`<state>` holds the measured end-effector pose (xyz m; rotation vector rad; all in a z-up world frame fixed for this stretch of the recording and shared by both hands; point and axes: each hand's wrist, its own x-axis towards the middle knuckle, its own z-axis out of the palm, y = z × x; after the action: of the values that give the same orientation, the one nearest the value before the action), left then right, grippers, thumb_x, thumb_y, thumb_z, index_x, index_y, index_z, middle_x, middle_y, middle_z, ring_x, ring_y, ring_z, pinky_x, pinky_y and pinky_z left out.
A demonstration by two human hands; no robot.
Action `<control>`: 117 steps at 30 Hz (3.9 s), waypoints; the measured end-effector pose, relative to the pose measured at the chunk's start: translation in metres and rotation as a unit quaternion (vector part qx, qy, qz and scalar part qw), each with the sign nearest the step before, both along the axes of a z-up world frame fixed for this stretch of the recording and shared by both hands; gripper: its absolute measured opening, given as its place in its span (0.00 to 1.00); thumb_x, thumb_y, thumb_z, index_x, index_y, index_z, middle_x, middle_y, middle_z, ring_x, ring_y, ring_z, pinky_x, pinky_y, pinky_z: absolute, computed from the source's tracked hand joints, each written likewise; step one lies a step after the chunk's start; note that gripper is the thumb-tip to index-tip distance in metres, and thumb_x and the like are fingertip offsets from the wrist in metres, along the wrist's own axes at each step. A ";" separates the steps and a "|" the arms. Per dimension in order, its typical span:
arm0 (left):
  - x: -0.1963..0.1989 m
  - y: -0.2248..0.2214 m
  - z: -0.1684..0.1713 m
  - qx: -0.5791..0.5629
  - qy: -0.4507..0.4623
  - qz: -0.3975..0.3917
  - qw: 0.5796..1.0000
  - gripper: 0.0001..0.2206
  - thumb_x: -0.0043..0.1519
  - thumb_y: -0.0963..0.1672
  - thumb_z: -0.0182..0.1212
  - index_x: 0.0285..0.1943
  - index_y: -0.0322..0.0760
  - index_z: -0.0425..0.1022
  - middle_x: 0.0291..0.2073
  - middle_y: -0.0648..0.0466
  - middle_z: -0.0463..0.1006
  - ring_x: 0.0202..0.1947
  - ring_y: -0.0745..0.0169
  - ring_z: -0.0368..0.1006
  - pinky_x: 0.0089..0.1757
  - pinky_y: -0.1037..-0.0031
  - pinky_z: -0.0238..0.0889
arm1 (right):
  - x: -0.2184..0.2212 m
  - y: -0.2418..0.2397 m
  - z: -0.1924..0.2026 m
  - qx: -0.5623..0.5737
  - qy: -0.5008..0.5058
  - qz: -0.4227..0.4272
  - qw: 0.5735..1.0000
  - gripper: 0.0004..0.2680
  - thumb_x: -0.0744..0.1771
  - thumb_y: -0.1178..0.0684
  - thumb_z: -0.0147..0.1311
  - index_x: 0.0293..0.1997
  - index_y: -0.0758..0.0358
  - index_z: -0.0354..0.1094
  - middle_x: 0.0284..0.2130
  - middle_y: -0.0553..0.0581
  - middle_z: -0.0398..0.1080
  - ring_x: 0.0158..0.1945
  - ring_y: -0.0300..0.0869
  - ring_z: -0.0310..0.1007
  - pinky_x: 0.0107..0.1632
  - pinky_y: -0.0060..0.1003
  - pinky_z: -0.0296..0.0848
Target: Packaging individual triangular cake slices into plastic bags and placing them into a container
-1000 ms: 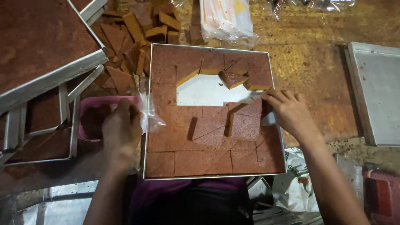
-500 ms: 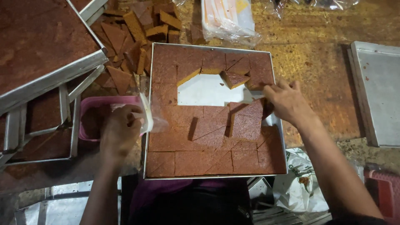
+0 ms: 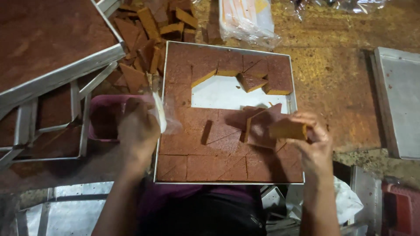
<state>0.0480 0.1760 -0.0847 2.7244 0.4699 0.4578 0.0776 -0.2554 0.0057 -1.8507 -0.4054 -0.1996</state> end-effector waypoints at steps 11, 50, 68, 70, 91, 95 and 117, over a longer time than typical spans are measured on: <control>-0.030 -0.088 0.126 -0.121 0.002 -0.169 0.978 0.25 0.55 0.36 0.55 0.64 0.38 0.71 0.54 0.46 0.72 0.35 0.40 0.77 0.33 0.59 0.74 | -0.061 0.096 -0.021 0.363 0.219 0.076 0.903 0.19 0.63 0.54 0.64 0.56 0.74 0.66 0.49 0.69 0.74 0.47 0.51 0.77 0.44 0.41 0.79; -0.002 0.008 0.046 -0.083 0.021 -0.072 0.994 0.19 0.70 0.55 0.45 0.46 0.38 0.71 0.31 0.39 0.77 0.39 0.32 0.77 0.37 0.52 0.68 | 0.104 -0.050 -0.057 -0.670 0.109 0.022 0.734 0.25 0.54 0.30 0.67 0.55 0.37 0.71 0.45 0.49 0.80 0.51 0.49 0.80 0.52 0.45 0.76; -0.032 -0.085 0.146 -0.219 -0.055 -0.239 0.945 0.26 0.50 0.34 0.64 0.61 0.31 0.70 0.45 0.46 0.68 0.36 0.43 0.72 0.35 0.56 0.75 | -0.039 0.060 -0.040 0.338 0.257 -0.037 0.905 0.13 0.65 0.63 0.56 0.56 0.67 0.67 0.47 0.60 0.73 0.40 0.47 0.79 0.40 0.53 0.86; -0.026 -0.099 0.129 -0.161 -0.047 -0.268 0.949 0.31 0.49 0.35 0.60 0.66 0.31 0.65 0.56 0.39 0.69 0.37 0.25 0.75 0.30 0.43 0.72 | -0.051 0.092 -0.041 0.380 0.312 -0.035 0.870 0.09 0.65 0.61 0.58 0.50 0.64 0.70 0.49 0.60 0.74 0.42 0.49 0.80 0.40 0.57 0.85; -0.030 -0.138 0.110 -0.146 0.029 -0.276 0.950 0.45 0.50 0.39 0.69 0.79 0.43 0.48 0.73 0.41 0.58 0.49 0.32 0.76 0.42 0.47 0.74 | -0.075 0.125 0.000 -0.051 0.039 -0.156 0.986 0.13 0.61 0.47 0.68 0.40 0.59 0.66 0.31 0.51 0.72 0.32 0.37 0.72 0.35 0.30 0.73; -0.036 -0.141 0.113 -0.144 0.017 -0.265 0.953 0.44 0.46 0.35 0.62 0.78 0.40 0.52 0.70 0.39 0.60 0.45 0.31 0.78 0.40 0.48 0.74 | -0.062 0.123 -0.023 0.178 0.118 -0.094 0.972 0.11 0.62 0.61 0.66 0.38 0.62 0.63 0.18 0.53 0.69 0.13 0.31 0.61 0.16 0.26 0.60; -0.021 -0.039 0.134 -0.182 0.154 0.022 0.971 0.20 0.71 0.51 0.36 0.66 0.46 0.69 0.40 0.32 0.82 0.46 0.28 0.79 0.47 0.44 0.69 | 0.086 0.039 0.087 0.124 -0.124 0.038 0.984 0.21 0.78 0.68 0.53 0.77 0.50 0.47 0.69 0.68 0.57 0.75 0.62 0.62 0.78 0.57 0.65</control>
<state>0.0269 0.1367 0.0496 2.4331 0.6262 -0.0455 0.1631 -0.2164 0.0922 -1.5664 -0.5950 -0.4135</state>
